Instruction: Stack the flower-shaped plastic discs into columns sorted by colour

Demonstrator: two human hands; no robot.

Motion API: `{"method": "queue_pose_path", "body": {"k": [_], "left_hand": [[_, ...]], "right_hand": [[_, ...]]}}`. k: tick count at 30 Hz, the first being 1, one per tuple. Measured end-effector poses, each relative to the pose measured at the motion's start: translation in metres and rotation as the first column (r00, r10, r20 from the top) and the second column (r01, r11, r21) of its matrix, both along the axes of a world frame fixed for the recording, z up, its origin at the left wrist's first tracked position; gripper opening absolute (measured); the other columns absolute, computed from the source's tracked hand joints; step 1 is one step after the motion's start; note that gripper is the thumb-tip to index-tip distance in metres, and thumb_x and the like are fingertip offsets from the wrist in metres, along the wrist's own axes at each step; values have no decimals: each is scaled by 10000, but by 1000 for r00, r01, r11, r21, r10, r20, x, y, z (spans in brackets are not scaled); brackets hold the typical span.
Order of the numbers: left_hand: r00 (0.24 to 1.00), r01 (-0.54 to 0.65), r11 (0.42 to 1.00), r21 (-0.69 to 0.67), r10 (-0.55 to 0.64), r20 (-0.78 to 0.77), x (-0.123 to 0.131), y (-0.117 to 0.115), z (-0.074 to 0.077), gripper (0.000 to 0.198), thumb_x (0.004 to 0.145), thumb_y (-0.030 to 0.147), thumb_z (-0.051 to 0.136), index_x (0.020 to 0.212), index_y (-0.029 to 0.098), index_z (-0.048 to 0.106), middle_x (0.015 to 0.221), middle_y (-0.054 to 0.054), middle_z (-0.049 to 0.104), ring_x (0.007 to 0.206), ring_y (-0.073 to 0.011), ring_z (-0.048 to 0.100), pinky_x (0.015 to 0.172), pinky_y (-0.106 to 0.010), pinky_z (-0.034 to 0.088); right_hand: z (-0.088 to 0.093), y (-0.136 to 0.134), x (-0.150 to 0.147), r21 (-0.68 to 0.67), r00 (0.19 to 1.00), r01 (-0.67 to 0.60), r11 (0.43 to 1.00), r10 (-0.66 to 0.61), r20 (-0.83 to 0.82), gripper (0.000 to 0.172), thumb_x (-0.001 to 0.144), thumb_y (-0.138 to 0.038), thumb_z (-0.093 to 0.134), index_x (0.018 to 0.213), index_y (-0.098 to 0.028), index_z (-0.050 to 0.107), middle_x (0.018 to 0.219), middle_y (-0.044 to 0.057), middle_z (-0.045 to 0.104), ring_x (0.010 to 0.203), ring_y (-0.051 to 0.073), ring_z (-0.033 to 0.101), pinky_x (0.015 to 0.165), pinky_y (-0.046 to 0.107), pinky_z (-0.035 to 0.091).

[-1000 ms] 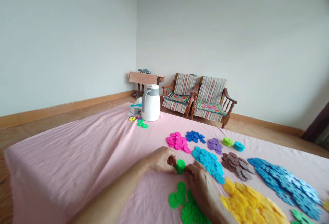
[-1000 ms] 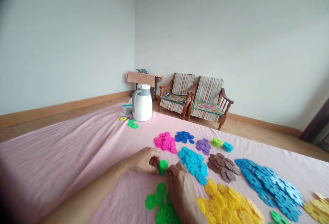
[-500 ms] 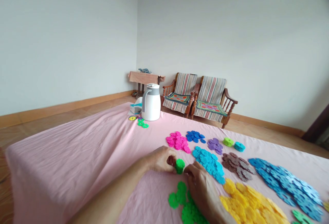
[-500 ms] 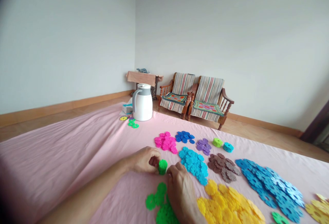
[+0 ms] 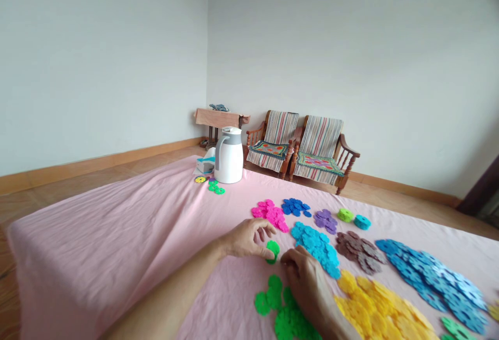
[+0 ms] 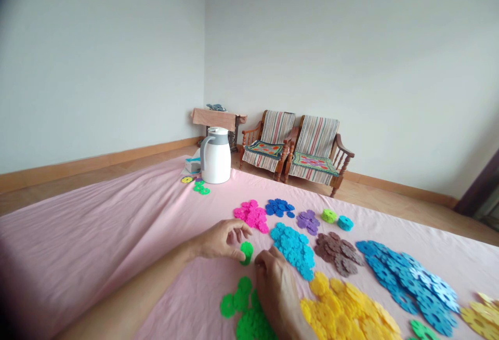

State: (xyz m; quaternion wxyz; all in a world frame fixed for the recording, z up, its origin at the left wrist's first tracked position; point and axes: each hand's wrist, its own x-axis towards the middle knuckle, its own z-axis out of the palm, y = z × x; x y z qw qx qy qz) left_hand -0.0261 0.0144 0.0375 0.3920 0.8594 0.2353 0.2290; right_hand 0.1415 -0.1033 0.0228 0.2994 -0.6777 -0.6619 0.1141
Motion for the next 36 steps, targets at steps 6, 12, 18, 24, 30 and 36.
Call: {"method": "queue_pose_path", "body": {"k": [6,12,18,24,30,36], "left_hand": [[999,42,999,26,-42,1,6,-5,-4,566,564,248,807,1100,190,634,1016,-35,664,910,-200,606,766,-253,451],[999,40,999,37,-40,6,4,-4,-4,567,578,188,779,1124,189,628,952,-27,681,882,-188,620,750,-236,449],[999,40,998,38,-40,10,4,-5,-5,562,585,184,763,1130,189,625,932,-24,686,863,-186,627,738,-230,451],[1000,27,998,56,-27,4,5,-4,-6,554,569,171,761,1108,193,634,927,-16,688,831,-181,632,715,-223,451],[999,46,994,95,-47,13,6,-5,-6,479,580,157,750,1050,186,662,945,-16,691,834,-181,626,695,-211,444],[999,54,993,107,-54,0,5,-4,-6,489,567,143,761,1043,196,663,956,-10,682,854,-182,619,708,-213,443]], "right_hand": [[0,1,0,2,1000,-12,1000,12,-16,283,773,-82,377,719,-203,627,754,30,594,711,147,560,677,233,370],[-4,3,1,13,1000,-12,1000,12,-8,280,780,-94,385,779,-206,642,800,41,609,752,160,581,706,243,382],[-4,3,-3,33,1000,-4,999,3,24,310,783,-98,387,874,-221,656,854,47,628,805,169,598,725,242,385],[-9,6,-3,65,1000,-11,998,13,-27,316,763,-87,402,903,-221,651,860,37,633,811,160,593,721,229,392],[-9,6,-2,56,998,-39,998,42,-53,319,767,-84,383,871,-218,654,857,38,624,815,156,591,726,230,400],[-8,5,-1,64,998,-13,998,17,-67,319,754,-84,402,889,-220,656,854,30,631,806,151,597,730,232,406]]}}
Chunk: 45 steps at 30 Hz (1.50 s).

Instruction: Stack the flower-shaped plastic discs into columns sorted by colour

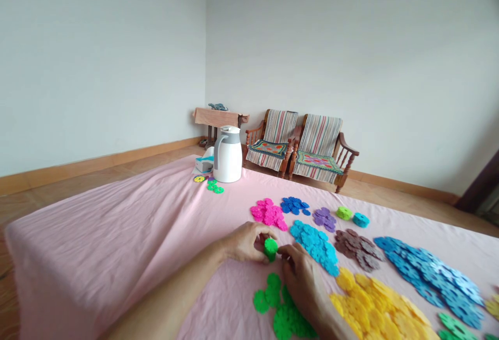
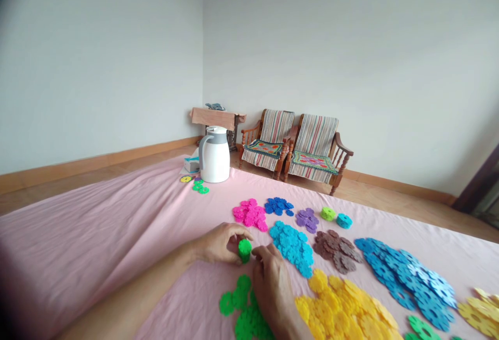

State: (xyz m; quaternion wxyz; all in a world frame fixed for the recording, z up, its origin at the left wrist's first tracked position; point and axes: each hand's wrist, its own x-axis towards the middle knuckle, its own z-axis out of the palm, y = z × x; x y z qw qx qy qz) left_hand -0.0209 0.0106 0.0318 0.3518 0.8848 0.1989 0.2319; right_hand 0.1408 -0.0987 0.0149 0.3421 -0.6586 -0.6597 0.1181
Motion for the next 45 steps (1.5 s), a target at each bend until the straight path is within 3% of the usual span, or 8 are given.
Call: {"method": "queue_pose_path", "body": {"k": [6,17,30,39,45], "left_hand": [[999,-23,1000,-17,23,-28,-1,-1,1,630,548,227,795,1147,203,600,998,-33,657,896,-196,606,726,-237,446],[993,-106,994,10,106,-60,8,-9,-1,900,523,169,758,1347,224,401,903,9,624,791,-173,583,715,-237,442],[944,-286,943,171,307,-118,10,-15,-6,799,544,202,669,1303,180,420,912,-35,623,840,-220,580,780,-289,445],[892,-411,893,184,435,-121,-25,15,-7,762,563,125,590,1301,206,418,701,63,544,603,-113,495,581,-203,378],[858,-491,856,159,507,-82,-29,30,-12,767,572,126,607,1312,162,409,721,44,571,655,-138,535,619,-218,400]], "right_hand": [[-6,3,11,32,999,47,998,-47,3,285,763,-105,408,864,-204,656,849,34,645,795,155,602,715,238,421],[-7,5,14,47,999,22,999,-24,27,282,755,-98,415,831,-201,667,815,37,650,762,158,608,692,246,427],[-8,2,15,75,1000,15,997,-14,-9,279,744,-93,418,817,-189,670,802,45,660,752,160,610,710,251,431],[-10,3,17,89,1000,-6,996,7,-11,259,748,-95,426,787,-201,659,780,35,655,728,152,604,683,235,427],[-12,2,16,85,1000,-9,996,10,-4,257,771,-107,415,799,-188,657,787,44,647,733,154,597,685,239,424]]}}
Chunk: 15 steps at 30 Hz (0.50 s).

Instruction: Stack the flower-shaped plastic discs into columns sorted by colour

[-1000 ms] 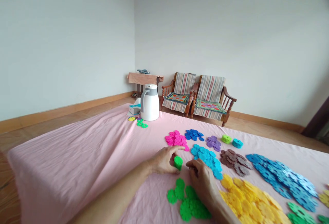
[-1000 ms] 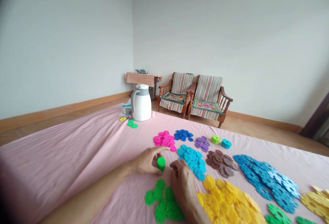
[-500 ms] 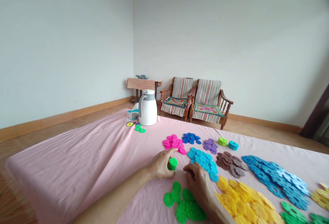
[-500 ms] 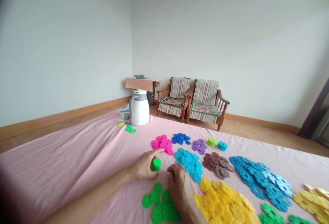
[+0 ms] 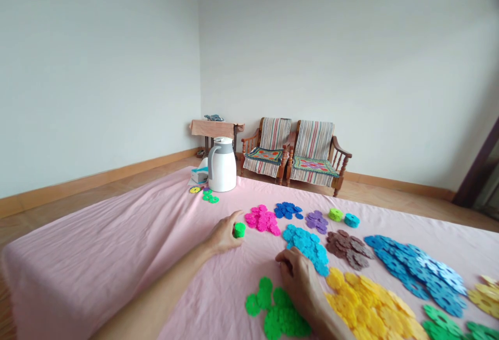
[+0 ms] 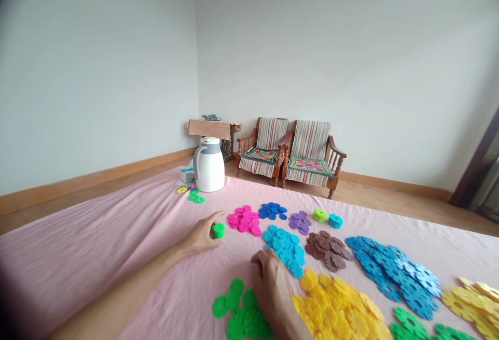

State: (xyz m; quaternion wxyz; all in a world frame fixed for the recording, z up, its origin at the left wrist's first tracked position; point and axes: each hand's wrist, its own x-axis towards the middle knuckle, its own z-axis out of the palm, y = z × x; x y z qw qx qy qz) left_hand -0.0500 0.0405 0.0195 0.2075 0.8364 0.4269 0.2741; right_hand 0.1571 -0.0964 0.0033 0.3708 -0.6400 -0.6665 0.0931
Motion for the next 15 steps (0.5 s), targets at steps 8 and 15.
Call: {"method": "queue_pose_path", "body": {"k": [8,15], "left_hand": [[998,-58,998,-4,58,31,-3,2,-4,714,588,106,615,1277,190,448,773,30,607,712,-152,567,681,-234,431],[996,-28,1000,-14,29,83,-8,6,-7,657,602,102,608,1244,179,494,962,-29,645,835,-181,596,763,-257,461]], "right_hand": [[3,-1,-1,-3,1000,-2,1000,2,13,253,780,-112,419,791,-191,659,776,38,641,732,148,589,688,235,418],[2,-1,0,-10,1000,5,1000,-4,18,241,776,-103,431,779,-191,656,770,36,630,729,145,585,672,226,404]]}}
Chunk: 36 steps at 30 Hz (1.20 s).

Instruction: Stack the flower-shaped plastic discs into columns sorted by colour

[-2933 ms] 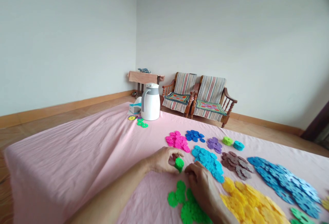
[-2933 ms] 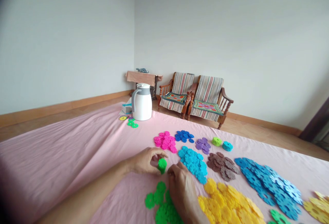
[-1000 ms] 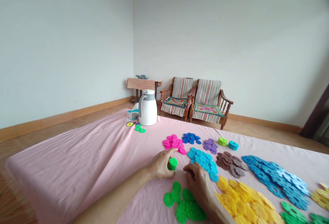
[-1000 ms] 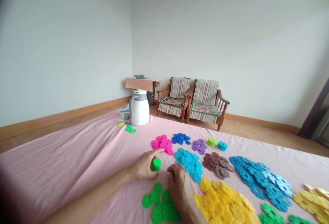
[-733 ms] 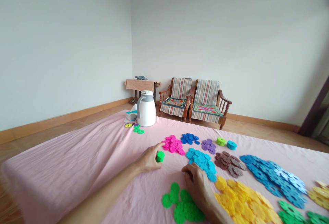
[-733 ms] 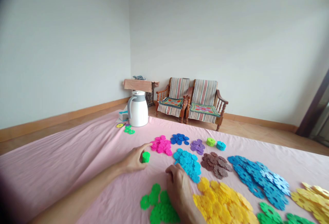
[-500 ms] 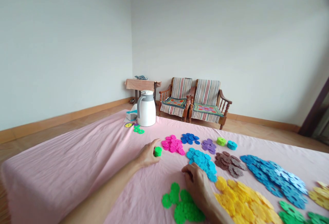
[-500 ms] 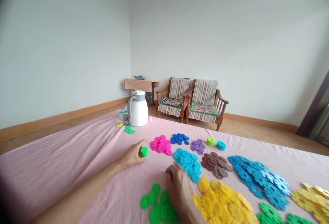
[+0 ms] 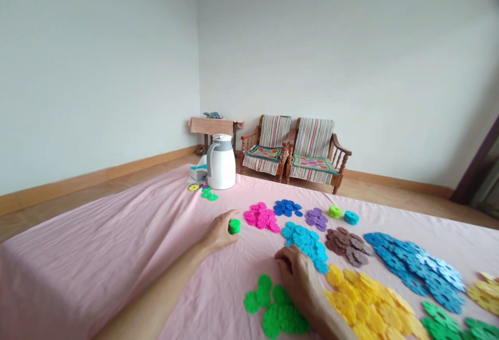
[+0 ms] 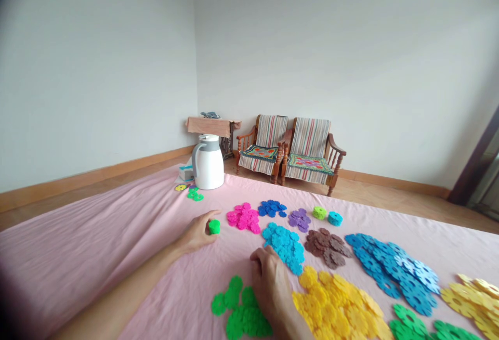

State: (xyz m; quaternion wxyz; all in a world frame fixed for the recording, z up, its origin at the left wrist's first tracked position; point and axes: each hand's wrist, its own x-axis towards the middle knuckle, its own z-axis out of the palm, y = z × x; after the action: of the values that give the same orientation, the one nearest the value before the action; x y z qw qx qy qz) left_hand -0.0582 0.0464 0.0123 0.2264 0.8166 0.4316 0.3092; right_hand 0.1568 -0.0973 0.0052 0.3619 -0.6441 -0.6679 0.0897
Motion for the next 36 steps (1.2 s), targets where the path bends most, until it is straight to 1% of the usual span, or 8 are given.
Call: {"method": "queue_pose_path", "body": {"k": [8,14,21,26,29,31,33,36], "left_hand": [[976,191,969,-155,-171,131,-16,5,5,633,631,208,689,1234,133,515,948,-38,631,816,-161,591,746,-250,472],[954,267,947,-178,-235,184,-16,8,6,449,725,323,655,1114,104,607,928,-53,630,793,-157,567,714,-255,457],[958,251,957,-149,-223,180,-13,9,3,370,716,368,660,993,122,659,888,-39,628,778,-162,562,688,-245,456],[962,231,965,-127,-207,179,-15,8,5,444,680,322,694,1073,127,627,906,-44,616,761,-157,555,683,-253,454],[974,125,992,12,-125,189,-15,0,19,582,650,322,738,1182,166,561,969,-50,592,797,-163,537,702,-264,448],[973,69,987,144,-99,206,-13,-13,32,471,701,360,714,1119,178,594,944,-49,594,810,-165,535,727,-270,440],[961,166,974,154,-195,198,-7,-33,44,297,790,417,635,949,166,655,892,-53,603,780,-157,543,718,-264,438],[874,484,875,18,-484,38,3,-72,55,391,746,525,658,946,191,683,884,-51,613,798,-178,555,721,-270,453]], "right_hand": [[3,-2,-1,-29,1000,-11,1000,11,-2,239,797,-119,419,799,-193,646,781,35,613,736,148,569,674,234,392],[4,-2,-2,-44,1000,-2,999,2,5,238,799,-120,412,785,-192,638,774,37,609,732,150,564,674,238,390],[1,-2,-1,-16,1000,-7,1000,7,10,230,811,-138,418,788,-195,640,775,34,614,738,151,573,672,240,390],[0,0,0,-3,1000,-20,1000,20,8,228,802,-137,423,787,-193,644,770,35,617,726,152,578,663,243,396],[0,0,0,0,1000,-22,1000,22,-7,230,793,-137,425,788,-187,649,772,39,623,722,155,581,658,248,401],[0,0,0,6,1000,-21,1000,21,-23,232,782,-135,428,787,-184,654,768,41,629,726,158,585,661,251,405],[1,0,0,14,999,-14,1000,15,-49,233,767,-137,432,786,-183,660,762,40,635,724,158,590,659,251,409],[4,2,3,33,993,48,998,-44,-107,245,755,-159,432,796,-185,671,748,36,642,676,155,584,629,252,407]]}}
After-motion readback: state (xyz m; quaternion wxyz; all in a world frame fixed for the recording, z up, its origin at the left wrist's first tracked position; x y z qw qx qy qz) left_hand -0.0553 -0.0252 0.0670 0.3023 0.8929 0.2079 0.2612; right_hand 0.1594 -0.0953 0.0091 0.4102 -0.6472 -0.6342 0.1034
